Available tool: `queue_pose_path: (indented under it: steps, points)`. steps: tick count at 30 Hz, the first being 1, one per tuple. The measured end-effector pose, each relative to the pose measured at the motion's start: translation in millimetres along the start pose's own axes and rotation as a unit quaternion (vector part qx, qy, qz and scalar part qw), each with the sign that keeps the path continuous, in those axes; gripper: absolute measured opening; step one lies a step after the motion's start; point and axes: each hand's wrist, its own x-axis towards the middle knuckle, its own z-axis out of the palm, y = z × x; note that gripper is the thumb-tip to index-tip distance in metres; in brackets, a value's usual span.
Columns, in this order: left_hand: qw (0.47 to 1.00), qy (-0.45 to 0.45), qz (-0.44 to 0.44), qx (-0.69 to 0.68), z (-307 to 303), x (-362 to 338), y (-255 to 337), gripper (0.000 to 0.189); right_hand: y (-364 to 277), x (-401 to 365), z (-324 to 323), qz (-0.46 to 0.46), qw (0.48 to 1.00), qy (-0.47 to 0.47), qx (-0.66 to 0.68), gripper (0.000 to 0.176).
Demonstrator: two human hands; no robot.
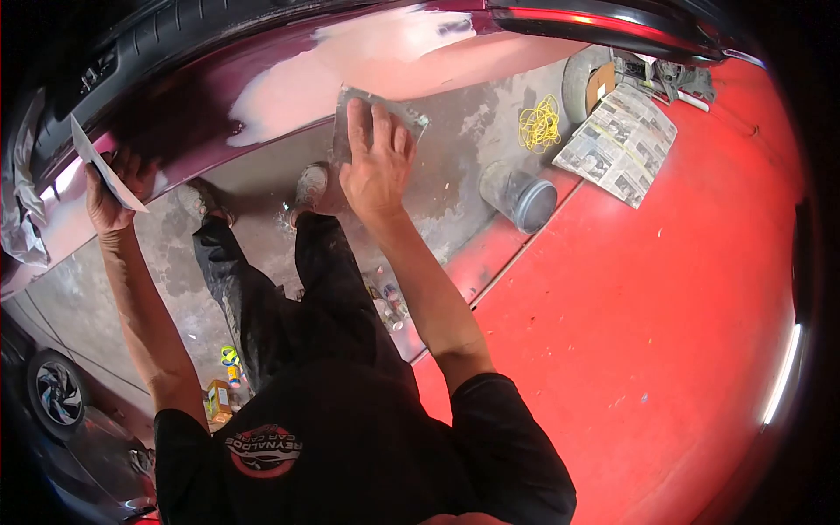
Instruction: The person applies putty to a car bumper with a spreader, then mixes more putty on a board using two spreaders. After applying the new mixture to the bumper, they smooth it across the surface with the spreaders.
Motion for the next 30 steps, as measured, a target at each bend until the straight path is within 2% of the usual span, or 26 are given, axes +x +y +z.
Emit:
queue_pose_path:
  steps: [3, 5, 6, 8, 9, 12, 17, 21, 24, 27, 30]
  points:
    - [0.996, 0.090, 0.012, 0.017, 1.7, -7.1, 0.2, 0.038, -2.2, -10.4, -13.4, -0.002, 1.000, -0.019, 0.023, 0.085]
    - [1.000, 0.019, 0.001, -0.001, 2.7, -0.1, -0.9, 0.038, 3.9, -13.7, -26.1, -0.004, 0.999, -0.034, 0.012, 0.082]
    - [1.000, -0.015, -0.005, -0.011, 4.3, 2.4, -2.2, 0.038, 8.4, -9.6, -31.4, -0.001, 1.000, -0.015, -0.010, 0.072]
    - [1.000, -0.015, -0.005, -0.008, 5.0, 2.7, -2.5, 0.038, 16.9, 12.8, -39.6, 0.005, 0.998, 0.025, -0.051, 0.053]
    - [1.000, -0.016, -0.004, -0.005, 5.4, 3.1, -1.8, 0.039, 19.1, 24.6, -42.7, 0.015, 0.998, 0.029, -0.057, 0.050]
    - [1.000, 0.023, 0.005, 0.003, 6.4, 0.0, -2.2, 0.039, 18.8, 44.8, -33.5, 0.031, 0.996, 0.042, -0.071, 0.050]
    - [1.000, -0.012, -0.002, -0.010, 7.5, 1.6, -2.5, 0.040, -6.4, 36.3, -9.6, 0.072, 0.997, 0.021, -0.015, 0.086]
    - [1.000, 0.012, 0.002, -0.011, 0.1, -2.0, -0.6, 0.042, -20.3, 23.6, -14.3, 0.065, 0.998, -0.012, 0.022, 0.086]
    - [1.000, 0.006, -0.005, -0.009, -3.2, -1.9, -0.6, 0.043, -15.5, 6.1, -8.2, 0.020, 0.999, 0.009, 0.036, 0.085]
    - [1.000, 0.022, -0.004, -0.002, -4.1, -3.1, -0.2, 0.043, -1.0, -10.6, -13.0, -0.007, 1.000, -0.016, 0.020, 0.081]
    - [1.000, 0.004, -0.006, -0.011, -3.7, -2.6, -0.8, 0.042, 22.9, -5.9, -28.9, -0.031, 0.997, -0.001, -0.066, 0.077]
